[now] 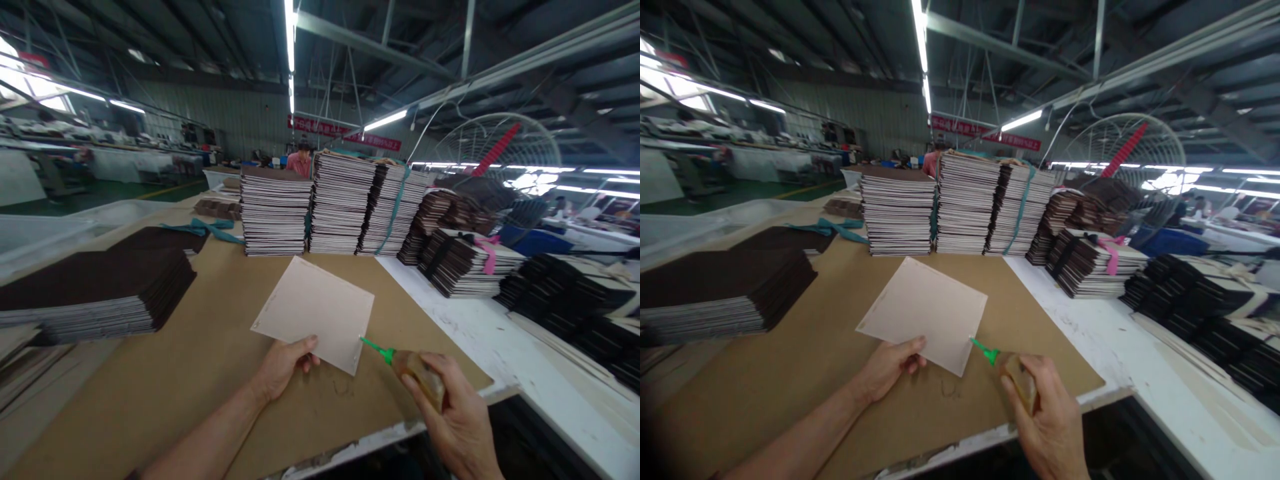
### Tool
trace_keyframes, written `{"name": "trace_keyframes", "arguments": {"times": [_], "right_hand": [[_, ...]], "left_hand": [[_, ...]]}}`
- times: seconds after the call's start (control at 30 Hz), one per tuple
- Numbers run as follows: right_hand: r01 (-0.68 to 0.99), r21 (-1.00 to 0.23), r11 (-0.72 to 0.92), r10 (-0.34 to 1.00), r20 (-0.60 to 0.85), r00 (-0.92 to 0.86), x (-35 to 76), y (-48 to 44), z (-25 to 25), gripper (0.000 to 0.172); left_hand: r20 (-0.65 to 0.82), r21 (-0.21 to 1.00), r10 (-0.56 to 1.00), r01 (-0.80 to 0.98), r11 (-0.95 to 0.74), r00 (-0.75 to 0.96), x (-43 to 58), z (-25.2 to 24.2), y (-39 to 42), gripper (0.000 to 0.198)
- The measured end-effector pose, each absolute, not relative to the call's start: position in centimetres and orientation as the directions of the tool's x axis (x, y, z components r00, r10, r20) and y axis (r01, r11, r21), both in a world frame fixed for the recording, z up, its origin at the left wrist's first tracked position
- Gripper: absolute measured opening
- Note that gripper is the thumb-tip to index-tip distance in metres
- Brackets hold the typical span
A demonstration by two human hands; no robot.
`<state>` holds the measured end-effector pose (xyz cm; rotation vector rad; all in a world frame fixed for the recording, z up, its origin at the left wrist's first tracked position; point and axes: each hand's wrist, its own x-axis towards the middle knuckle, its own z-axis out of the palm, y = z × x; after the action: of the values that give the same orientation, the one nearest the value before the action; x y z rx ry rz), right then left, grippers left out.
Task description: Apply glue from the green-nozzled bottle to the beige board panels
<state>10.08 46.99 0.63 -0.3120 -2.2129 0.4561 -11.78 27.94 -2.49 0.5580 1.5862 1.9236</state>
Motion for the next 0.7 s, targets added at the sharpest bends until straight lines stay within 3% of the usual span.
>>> {"name": "trace_keyframes", "arguments": {"times": [0.23, 0.37, 0.43, 0.53, 0.63, 0.7], "right_hand": [[0.064, -0.445, 0.893, 0.383, 0.679, -0.626, 10.4, 47.1, 0.4, 0.027], [0.052, -0.594, 0.803, 0.472, 0.579, -0.664, 10.3, 46.7, -0.5, 0.027], [0.066, -0.764, 0.642, 0.610, 0.456, -0.648, 10.2, 46.0, -1.1, 0.033], [-0.032, -0.974, 0.223, 0.777, 0.197, -0.598, 10.0, 45.3, -1.8, 0.051], [-0.279, -0.944, -0.177, 0.832, 0.008, -0.555, 9.7, 46.3, -2.0, 0.059], [-0.411, -0.859, -0.305, 0.858, -0.061, -0.510, 9.6, 47.8, -2.4, 0.058]], "left_hand": [[-0.051, 0.980, 0.660, -0.164, -0.111, -0.750, -11.7, -2.3, 28.1, 0.030], [-0.045, 0.985, 0.644, -0.143, -0.100, -0.764, -11.7, -2.5, 27.9, 0.032], [-0.050, 0.988, 0.631, -0.131, -0.083, -0.775, -11.8, -2.6, 27.8, 0.033], [-0.096, 0.981, 0.608, -0.179, -0.077, -0.788, -11.8, -2.4, 27.9, 0.035], [-0.171, 0.953, 0.556, -0.280, -0.117, -0.814, -11.6, -1.7, 28.2, 0.036], [-0.196, 0.923, 0.521, -0.336, -0.188, -0.831, -11.6, -1.3, 28.4, 0.034]]}}
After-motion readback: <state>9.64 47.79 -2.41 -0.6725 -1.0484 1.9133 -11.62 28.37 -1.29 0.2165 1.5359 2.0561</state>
